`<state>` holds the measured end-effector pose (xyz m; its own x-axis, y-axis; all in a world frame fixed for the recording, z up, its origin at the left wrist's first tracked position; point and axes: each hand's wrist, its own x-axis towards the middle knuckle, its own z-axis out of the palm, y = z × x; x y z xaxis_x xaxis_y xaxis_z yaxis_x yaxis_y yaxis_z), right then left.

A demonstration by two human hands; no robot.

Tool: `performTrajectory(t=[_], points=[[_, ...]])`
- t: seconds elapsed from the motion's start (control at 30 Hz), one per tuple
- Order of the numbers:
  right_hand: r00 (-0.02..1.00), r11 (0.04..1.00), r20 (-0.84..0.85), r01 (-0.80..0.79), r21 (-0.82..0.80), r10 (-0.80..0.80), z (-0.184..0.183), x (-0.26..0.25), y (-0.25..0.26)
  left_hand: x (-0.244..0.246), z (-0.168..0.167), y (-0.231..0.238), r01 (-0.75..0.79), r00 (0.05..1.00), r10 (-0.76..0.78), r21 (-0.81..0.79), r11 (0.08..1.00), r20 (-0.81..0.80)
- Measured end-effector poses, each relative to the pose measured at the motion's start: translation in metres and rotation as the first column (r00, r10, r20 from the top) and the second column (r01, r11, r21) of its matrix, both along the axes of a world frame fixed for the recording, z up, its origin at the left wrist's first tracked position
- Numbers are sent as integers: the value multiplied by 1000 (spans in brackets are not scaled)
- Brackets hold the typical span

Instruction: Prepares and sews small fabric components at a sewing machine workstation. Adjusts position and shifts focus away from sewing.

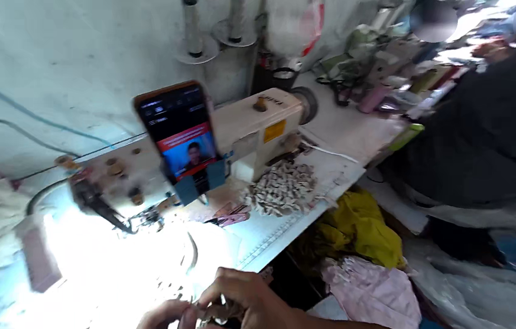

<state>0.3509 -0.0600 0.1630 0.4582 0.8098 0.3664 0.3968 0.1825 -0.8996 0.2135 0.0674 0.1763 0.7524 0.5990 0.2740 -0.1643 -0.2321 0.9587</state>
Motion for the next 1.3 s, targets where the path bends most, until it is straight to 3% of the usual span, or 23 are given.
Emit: performTrajectory(t=[0.2, 0.37, 0.53, 0.83, 1.03, 1.3], points=[[975, 994, -218, -66, -89, 45, 4, 7, 3, 8, 5, -5, -54, 998, 55, -57, 997, 23], [883, 972, -450, -204, -114, 133, 16, 13, 6, 17, -1, -4, -47, 993, 52, -51, 998, 105], [973, 996, -229, -27, -86, 6, 8, 10, 8, 18, -7, -1, -18, 999, 22, -91, 996, 41], [999, 995, -5, 52, -85, -53, 6, 13, 8, 22, -9, 2, -41, 994, 54, -136, 990, 95], [994, 981, -89, 50, -188, -67, 12, 21, 9, 25, -10, 4, -30, 993, 41, -110, 993, 106], [971, 992, -238, 4, -127, -34, 10, 19, 12, 27, -17, 4, -7, 997, 16, -120, 993, 73]])
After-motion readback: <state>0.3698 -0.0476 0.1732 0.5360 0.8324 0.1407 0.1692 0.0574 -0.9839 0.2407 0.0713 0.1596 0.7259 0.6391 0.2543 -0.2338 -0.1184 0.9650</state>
